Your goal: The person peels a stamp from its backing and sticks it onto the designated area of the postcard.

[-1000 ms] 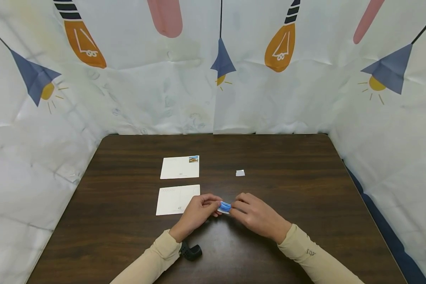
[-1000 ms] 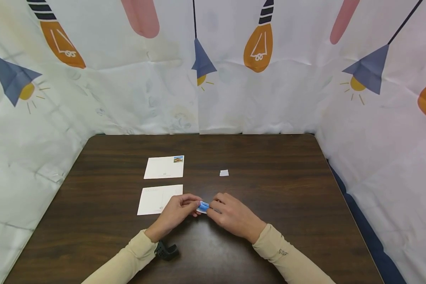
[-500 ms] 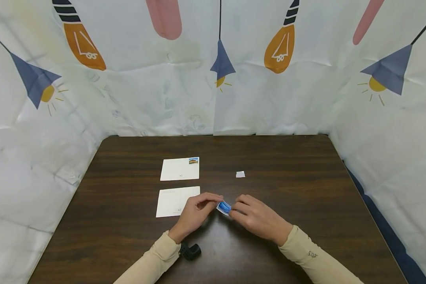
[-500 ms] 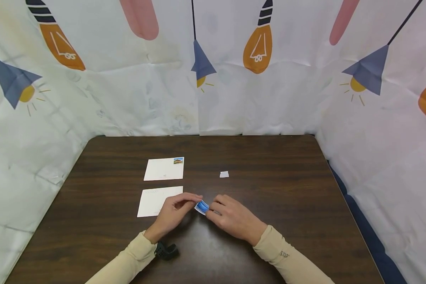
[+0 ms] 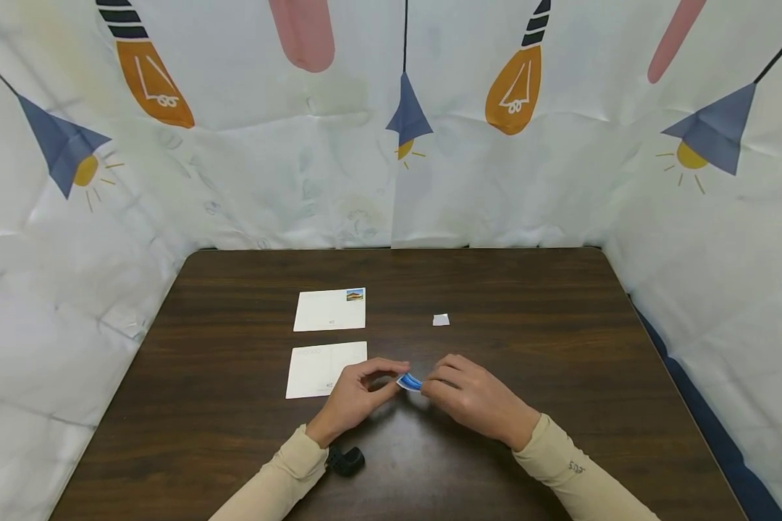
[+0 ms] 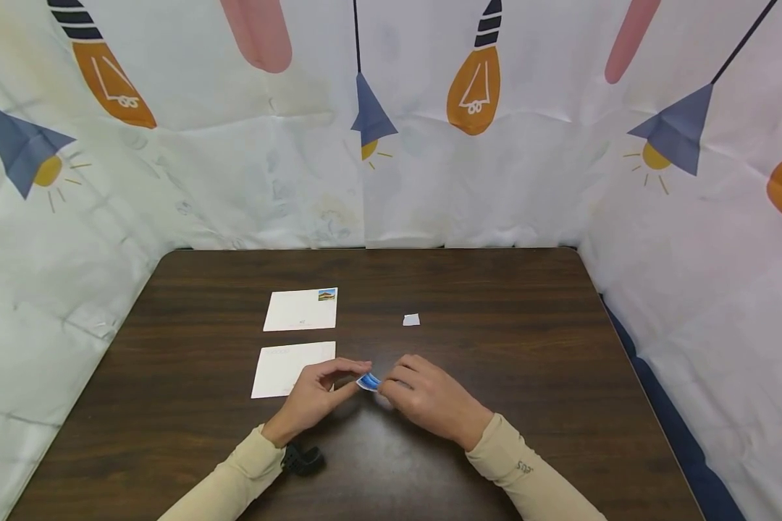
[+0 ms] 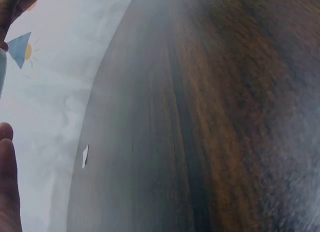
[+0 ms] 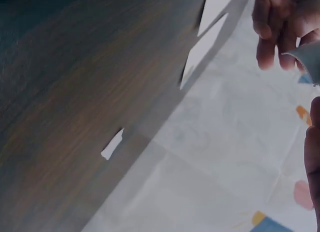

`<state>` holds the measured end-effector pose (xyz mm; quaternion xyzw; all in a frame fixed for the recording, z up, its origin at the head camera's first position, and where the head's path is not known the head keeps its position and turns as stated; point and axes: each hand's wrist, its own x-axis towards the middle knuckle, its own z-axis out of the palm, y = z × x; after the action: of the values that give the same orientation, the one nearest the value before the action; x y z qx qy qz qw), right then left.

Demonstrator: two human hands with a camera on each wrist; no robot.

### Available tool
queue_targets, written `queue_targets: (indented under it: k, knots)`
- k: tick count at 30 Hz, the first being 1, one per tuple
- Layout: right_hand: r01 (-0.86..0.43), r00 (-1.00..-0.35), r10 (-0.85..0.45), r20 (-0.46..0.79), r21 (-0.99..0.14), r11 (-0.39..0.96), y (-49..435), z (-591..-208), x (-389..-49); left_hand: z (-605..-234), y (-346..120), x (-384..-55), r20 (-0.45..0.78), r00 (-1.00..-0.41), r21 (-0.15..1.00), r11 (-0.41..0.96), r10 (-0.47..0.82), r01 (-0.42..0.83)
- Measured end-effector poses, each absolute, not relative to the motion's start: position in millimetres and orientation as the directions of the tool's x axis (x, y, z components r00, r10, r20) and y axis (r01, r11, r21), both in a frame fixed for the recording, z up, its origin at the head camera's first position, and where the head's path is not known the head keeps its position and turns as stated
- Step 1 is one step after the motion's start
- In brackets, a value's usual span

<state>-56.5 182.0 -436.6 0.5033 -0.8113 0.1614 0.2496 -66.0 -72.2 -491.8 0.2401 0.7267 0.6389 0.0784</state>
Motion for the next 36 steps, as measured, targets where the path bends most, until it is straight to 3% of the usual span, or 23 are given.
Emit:
queue_targets:
  k: [9, 18, 29, 33, 36]
  knots:
    - [-0.873, -0.469, -0.604, 0.645, -0.232, 0.43, 183.2, -445.6, -57.8, -494.4, -70.9, -65.5, 0.167, -0.889, 0.973, 0.076, 0.427, 0.22]
    - [-0.751, -0.659, -0.437, 0.612, -0.509, 0.421, 180.5, -454.6, -56.2, -490.5, -69.1, -64.0, 0.134, -0.906, 0.975, 0.109, 0.401, 0.193]
    - [-0.412, -0.91, -0.225, 0.349, -0.828, 0.382, 179.4, -461.9, -53.5, -484.4, -62.4, -63.6, 0.012, -0.933, 0.995, 0.091, 0.36, 0.048]
    - [-0.287, -0.954, -0.192, 0.229, -0.881, 0.376, 179.5, -461.9, -53.5, -487.1, -58.5, -64.1, -0.064, -0.944, 0.995, 0.098, 0.324, -0.033]
    - [-0.267, -0.961, -0.178, 0.212, -0.876, 0.402, 179.2, -463.0, -54.3, -489.4, -56.1, -64.3, -0.126, -0.947, 0.99, 0.105, 0.294, -0.099]
